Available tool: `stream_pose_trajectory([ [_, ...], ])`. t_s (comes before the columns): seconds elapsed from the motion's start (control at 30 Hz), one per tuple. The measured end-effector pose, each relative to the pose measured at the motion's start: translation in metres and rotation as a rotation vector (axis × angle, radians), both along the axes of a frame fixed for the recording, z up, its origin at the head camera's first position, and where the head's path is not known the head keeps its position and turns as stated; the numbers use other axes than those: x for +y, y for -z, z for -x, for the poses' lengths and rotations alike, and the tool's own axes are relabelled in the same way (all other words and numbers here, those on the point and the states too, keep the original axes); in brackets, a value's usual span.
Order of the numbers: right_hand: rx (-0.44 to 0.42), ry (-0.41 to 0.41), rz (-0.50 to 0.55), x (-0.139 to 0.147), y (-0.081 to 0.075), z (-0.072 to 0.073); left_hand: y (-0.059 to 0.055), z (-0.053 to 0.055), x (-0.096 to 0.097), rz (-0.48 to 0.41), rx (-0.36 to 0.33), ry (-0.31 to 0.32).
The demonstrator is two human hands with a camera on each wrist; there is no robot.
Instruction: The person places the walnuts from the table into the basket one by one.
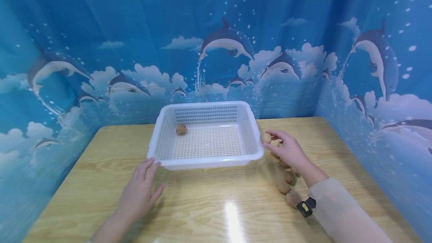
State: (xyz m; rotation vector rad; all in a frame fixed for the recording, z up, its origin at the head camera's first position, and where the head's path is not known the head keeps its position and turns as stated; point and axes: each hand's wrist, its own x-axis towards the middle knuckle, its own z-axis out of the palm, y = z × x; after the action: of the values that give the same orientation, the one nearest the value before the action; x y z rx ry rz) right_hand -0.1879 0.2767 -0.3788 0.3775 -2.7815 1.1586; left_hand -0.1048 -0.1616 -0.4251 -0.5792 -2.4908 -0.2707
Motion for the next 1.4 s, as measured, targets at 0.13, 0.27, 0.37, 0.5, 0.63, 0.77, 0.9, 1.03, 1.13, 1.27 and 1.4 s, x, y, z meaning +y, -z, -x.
stream_pose_trajectory([
  [0.13, -0.017, 0.001, 0.008, -0.006, -0.005, 0.001, 0.000, 0.000, 0.000, 0.003, 0.007, 0.008],
  [0.27, -0.015, -0.007, 0.010, -0.011, -0.007, 0.004, -0.001, 0.000, 0.000, 0.005, 0.009, 0.016],
  [0.37, -0.001, -0.015, 0.010, -0.015, -0.008, 0.008, -0.001, 0.001, 0.001, 0.005, 0.009, 0.013],
  [0.5, 0.012, -0.026, 0.016, -0.020, -0.009, 0.011, -0.002, 0.001, 0.002, 0.005, 0.007, 0.006],
  [0.63, 0.004, -0.035, 0.025, -0.024, -0.010, 0.014, -0.002, 0.000, 0.002, 0.006, -0.008, -0.006],
  [0.77, -0.019, -0.043, 0.034, -0.028, -0.010, 0.018, -0.001, -0.001, 0.002, 0.005, -0.023, -0.017],
  [0.9, -0.031, -0.051, 0.044, -0.032, -0.013, 0.019, -0.001, -0.001, 0.002, 0.004, -0.028, -0.020],
  [1.03, -0.036, -0.055, 0.055, -0.037, -0.015, 0.020, -0.001, -0.001, 0.002, 0.003, -0.023, -0.015],
  [1.13, -0.052, -0.057, 0.065, -0.041, -0.019, 0.022, -0.001, 0.000, 0.001, 0.000, -0.014, -0.010],
  [1.27, -0.073, -0.072, 0.074, -0.049, -0.025, 0.026, -0.002, 0.001, 0.001, -0.007, -0.007, -0.011],
  [1.4, -0.090, -0.086, 0.071, -0.058, -0.029, 0.031, -0.002, 0.000, 0.001, -0.008, -0.012, -0.017],
])
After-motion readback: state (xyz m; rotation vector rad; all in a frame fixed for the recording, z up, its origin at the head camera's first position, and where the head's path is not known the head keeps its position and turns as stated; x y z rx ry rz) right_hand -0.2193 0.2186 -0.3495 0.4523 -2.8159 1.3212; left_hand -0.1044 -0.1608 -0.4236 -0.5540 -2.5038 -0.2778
